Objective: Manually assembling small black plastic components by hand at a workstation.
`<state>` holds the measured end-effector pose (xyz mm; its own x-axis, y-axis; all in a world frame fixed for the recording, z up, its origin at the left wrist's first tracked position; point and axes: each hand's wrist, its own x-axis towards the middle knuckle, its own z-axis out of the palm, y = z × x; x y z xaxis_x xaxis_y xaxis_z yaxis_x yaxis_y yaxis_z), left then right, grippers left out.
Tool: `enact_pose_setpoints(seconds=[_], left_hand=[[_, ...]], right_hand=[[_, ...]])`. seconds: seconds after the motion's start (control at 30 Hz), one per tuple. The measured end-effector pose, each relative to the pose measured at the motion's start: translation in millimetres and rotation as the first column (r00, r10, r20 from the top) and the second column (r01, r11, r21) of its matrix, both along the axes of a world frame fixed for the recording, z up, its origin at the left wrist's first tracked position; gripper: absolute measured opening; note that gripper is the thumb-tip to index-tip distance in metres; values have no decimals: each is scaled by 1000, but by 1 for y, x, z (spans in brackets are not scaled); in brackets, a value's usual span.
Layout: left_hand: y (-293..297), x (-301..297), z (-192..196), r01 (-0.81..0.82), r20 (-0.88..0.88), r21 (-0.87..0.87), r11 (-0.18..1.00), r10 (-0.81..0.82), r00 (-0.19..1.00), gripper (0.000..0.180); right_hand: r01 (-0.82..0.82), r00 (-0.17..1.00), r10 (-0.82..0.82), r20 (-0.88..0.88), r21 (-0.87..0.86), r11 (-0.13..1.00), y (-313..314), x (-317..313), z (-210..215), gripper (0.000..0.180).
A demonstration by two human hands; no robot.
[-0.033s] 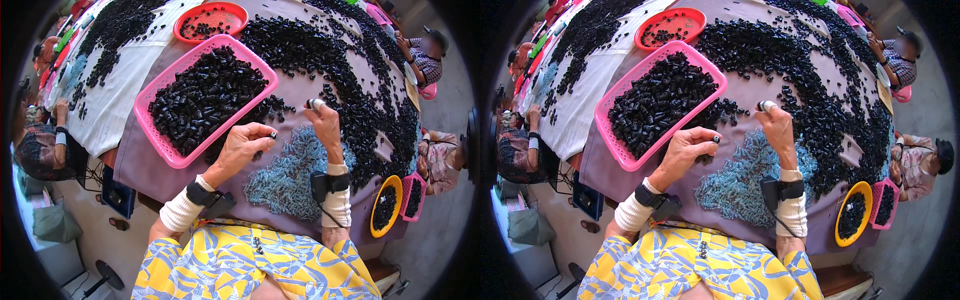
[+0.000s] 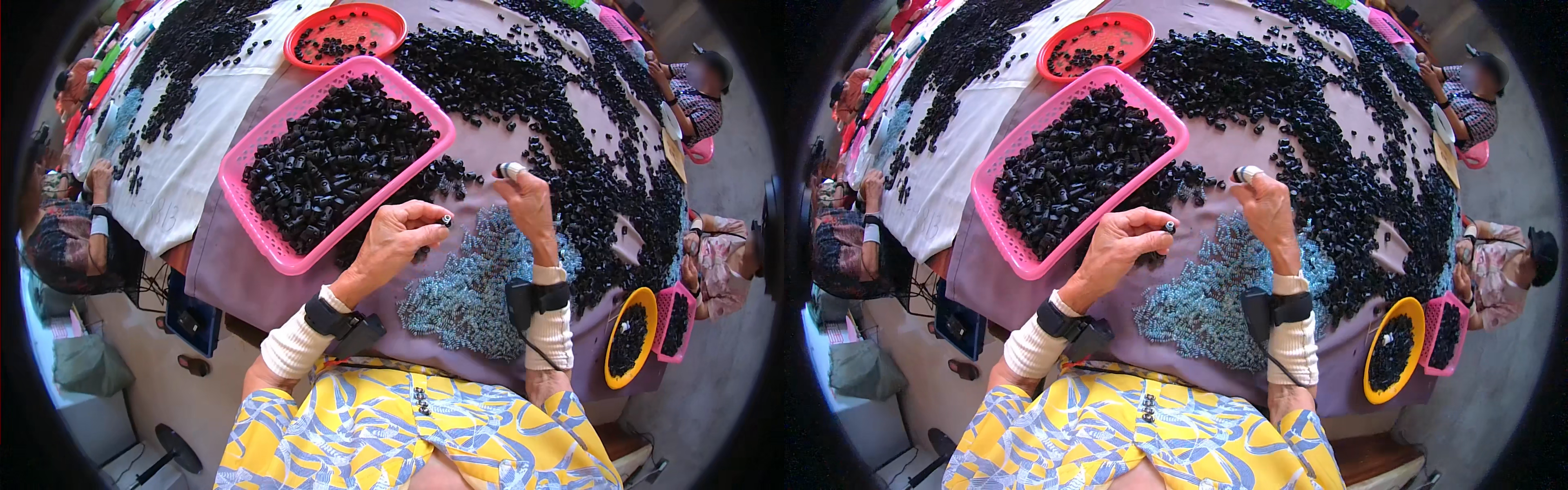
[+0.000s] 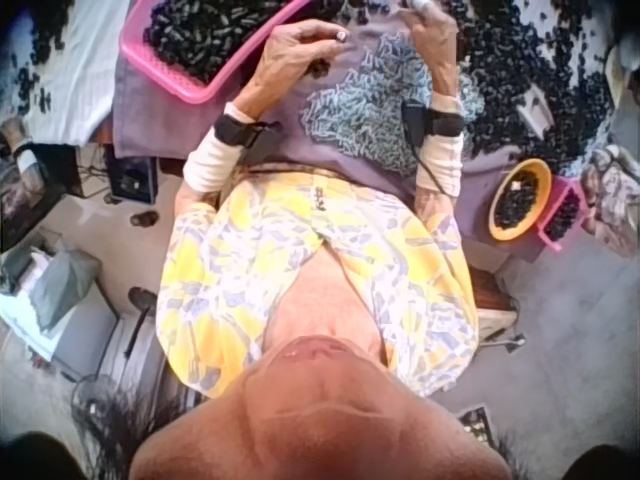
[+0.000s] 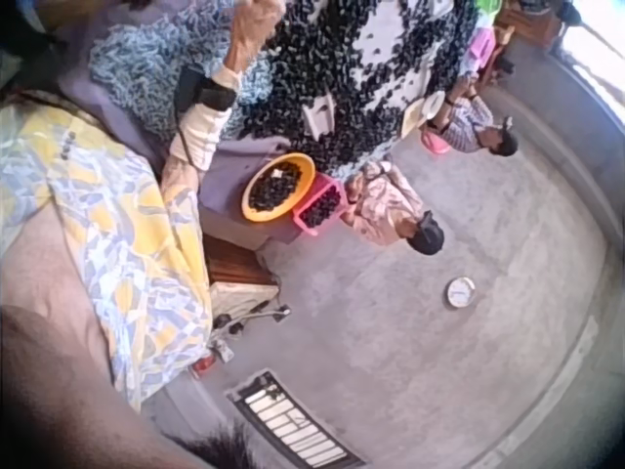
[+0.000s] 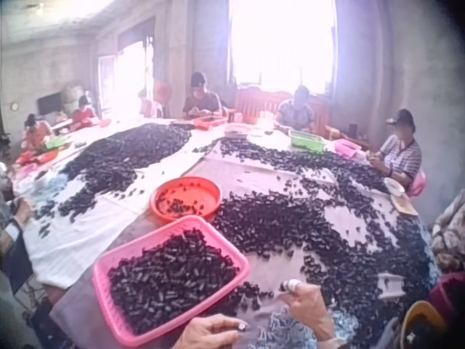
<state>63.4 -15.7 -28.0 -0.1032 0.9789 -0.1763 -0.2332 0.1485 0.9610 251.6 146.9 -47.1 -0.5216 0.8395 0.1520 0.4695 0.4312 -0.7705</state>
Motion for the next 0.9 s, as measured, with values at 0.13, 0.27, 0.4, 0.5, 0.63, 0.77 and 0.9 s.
enact_pose_setpoints(seconds=[0.13, 0.27, 0.4, 0.5, 0.63, 0.77, 0.9], left_hand=[[1, -2, -2, -6, 17, 10, 1000, 6, 1000, 22], [1, -3, -2, -8, 23, 19, 1000, 8, 1000, 22], [3, -2, 4, 4, 27, 36, 999, -5, 1000, 22], [-3, -2, 19, 9, 110, 51, 999, -14, 994, 21], [0, -6, 14, -55, 109, 57, 997, 49, 993, 20], [-2, -7, 15, -22, 74, 69, 997, 16, 997, 20], [-4, -9, 13, -42, 99, 66, 997, 35, 994, 20]], right_hand=[[-136, 957, 62, 284, 251, 958, 0, -15, -9, 19], [-169, 941, 36, 337, 375, 911, 2, -23, -11, 18], [-186, 913, 21, 407, 370, 910, 7, -22, -14, 15], [-175, 930, 59, 362, 298, 938, 0, -21, -7, 14], [-235, 969, 215, 124, 179, 955, -34, -24, 8, 13], [-393, 907, 341, 246, 212, 895, -52, -32, 9, 12], [-393, 860, 321, 397, 113, 912, -49, -36, -2, 13]])
